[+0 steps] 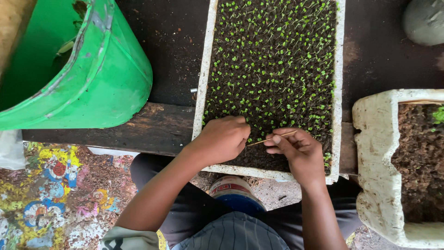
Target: The person thins seedlings in a tray by hand and using a thin wooden stick, pulling up small plants to create space.
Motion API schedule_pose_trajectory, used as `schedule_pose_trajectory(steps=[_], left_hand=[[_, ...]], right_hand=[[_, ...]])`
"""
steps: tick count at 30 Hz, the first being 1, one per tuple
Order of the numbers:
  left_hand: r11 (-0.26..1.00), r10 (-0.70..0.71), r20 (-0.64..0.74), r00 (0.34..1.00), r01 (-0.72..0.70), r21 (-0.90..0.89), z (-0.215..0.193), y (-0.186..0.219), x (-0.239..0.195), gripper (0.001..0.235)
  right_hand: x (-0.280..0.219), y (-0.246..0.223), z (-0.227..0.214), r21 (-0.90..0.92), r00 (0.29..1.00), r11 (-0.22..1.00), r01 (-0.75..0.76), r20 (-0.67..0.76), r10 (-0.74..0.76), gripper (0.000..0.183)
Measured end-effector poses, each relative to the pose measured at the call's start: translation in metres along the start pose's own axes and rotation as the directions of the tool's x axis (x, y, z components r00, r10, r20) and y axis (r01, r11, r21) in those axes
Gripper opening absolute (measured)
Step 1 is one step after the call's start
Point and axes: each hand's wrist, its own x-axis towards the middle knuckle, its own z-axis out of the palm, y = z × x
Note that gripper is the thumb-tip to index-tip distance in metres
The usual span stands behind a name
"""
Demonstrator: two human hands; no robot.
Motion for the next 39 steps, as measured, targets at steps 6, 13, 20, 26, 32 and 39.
schedule_pose_trajectory(steps=[6,13,20,26,32,39], left_hand=[[1.0,0.0,-0.047,0.999,0.002,0.028,0.004,0.001,0.002,0.016],[0.999,0.001,-0.035,0.999,0.001,0.053,0.01,-0.004,0.006,0.017],[1.0,-0.006,-0.002,1.0,0.006,0.03,0.005,-0.002,0.005,0.017],[0.999,-0.006,0.019,1.0,0.005,0.035,0.002,-0.001,0.003,0.015],[0.999,-0.044,0.003,0.999,0.044,0.028,-0.021,0.01,-0.008,0.02],[0.998,-0.026,-0.283,0.959,0.008,-0.063,-0.041,0.03,-0.04,0.015]], right_hand=[[0.001,-0.001,0.003,-0.032,0.998,0.998,0.054,0.022,-0.054,0.014],[0.0,-0.005,0.001,-0.005,0.996,0.996,0.084,0.01,-0.084,0.014],[0.004,0.007,0.002,0.01,0.996,0.997,0.079,0.027,-0.079,0.014],[0.003,0.015,0.002,-0.05,0.993,0.992,0.119,0.028,-0.118,0.012],[-0.003,0.004,0.008,-0.111,0.989,0.983,0.148,0.03,-0.145,0.01],[-0.002,-0.005,0.016,-0.241,0.981,0.952,0.19,0.074,-0.178,0.007]])
